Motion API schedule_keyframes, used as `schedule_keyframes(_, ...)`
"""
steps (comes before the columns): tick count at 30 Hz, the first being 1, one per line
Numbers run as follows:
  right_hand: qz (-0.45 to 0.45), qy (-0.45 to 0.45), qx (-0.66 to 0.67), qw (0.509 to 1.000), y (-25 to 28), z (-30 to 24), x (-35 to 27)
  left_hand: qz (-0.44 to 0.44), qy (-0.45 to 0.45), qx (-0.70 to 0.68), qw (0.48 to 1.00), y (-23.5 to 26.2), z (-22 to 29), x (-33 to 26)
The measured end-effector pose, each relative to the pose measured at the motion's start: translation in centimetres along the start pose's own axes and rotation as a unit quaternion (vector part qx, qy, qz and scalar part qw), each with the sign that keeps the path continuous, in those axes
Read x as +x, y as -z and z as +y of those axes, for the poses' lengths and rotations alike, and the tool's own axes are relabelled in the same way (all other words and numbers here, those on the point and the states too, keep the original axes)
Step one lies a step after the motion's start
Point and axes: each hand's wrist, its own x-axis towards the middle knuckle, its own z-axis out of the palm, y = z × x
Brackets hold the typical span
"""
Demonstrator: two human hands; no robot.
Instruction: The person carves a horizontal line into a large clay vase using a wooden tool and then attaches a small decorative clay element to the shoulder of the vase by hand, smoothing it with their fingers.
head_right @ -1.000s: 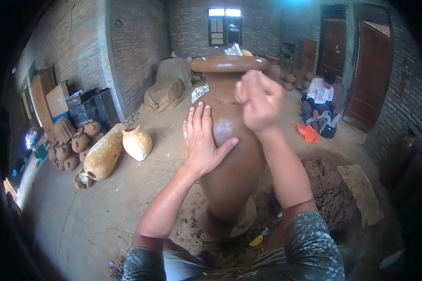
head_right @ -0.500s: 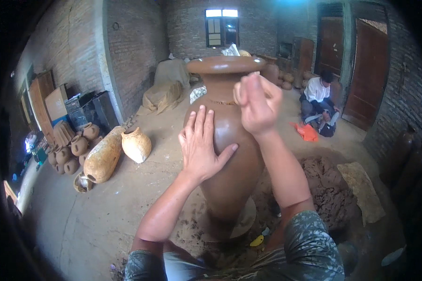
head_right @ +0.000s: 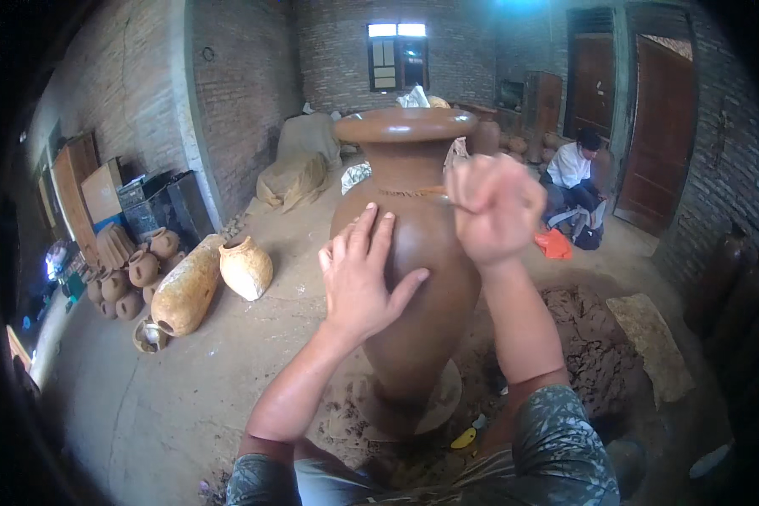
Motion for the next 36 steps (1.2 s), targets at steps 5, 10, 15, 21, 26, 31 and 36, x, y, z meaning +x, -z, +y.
schedule_keyframes(5, -0.068, -0.003, 0.004, 0.998, -3.5, -4.5, -3.1, 0.078, -0.115, -0.18, 0.974, 2.8, -0.5, 1.6)
schedule_keyframes(10, -0.026, -0.004, -0.067, 0.997, -3.9, -5.6, -5.1, 0.026, -0.181, -0.262, 0.948, 2.7, -1.0, 1.6)
schedule_keyframes(15, -0.133, -0.311, -0.232, 0.912, -1.0, -6.9, -5.0, 0.023, -0.193, -0.214, 0.957, 3.6, -1.2, 2.1)
schedule_keyframes(21, 0.073, -0.311, -0.292, 0.902, 6.2, -3.7, -2.6, 0.001, -0.018, -0.231, 0.973, 0.5, -8.6, 2.1)
schedule_keyframes(26, 0.086, -0.345, -0.334, 0.873, 9.2, -0.4, -3.3, -0.066, 0.073, -0.367, 0.925, -4.6, -10.5, -1.1)
schedule_keyframes(31, 0.091, -0.377, -0.372, 0.844, 8.9, 0.0, -2.5, -0.046, 0.107, -0.34, 0.933, -4.9, -9.6, -1.7)
schedule_keyframes(36, 0.031, -0.361, -0.391, 0.846, 9.6, 0.3, -2.4, -0.031, 0.101, -0.279, 0.955, -4.6, -8.0, -2.3)
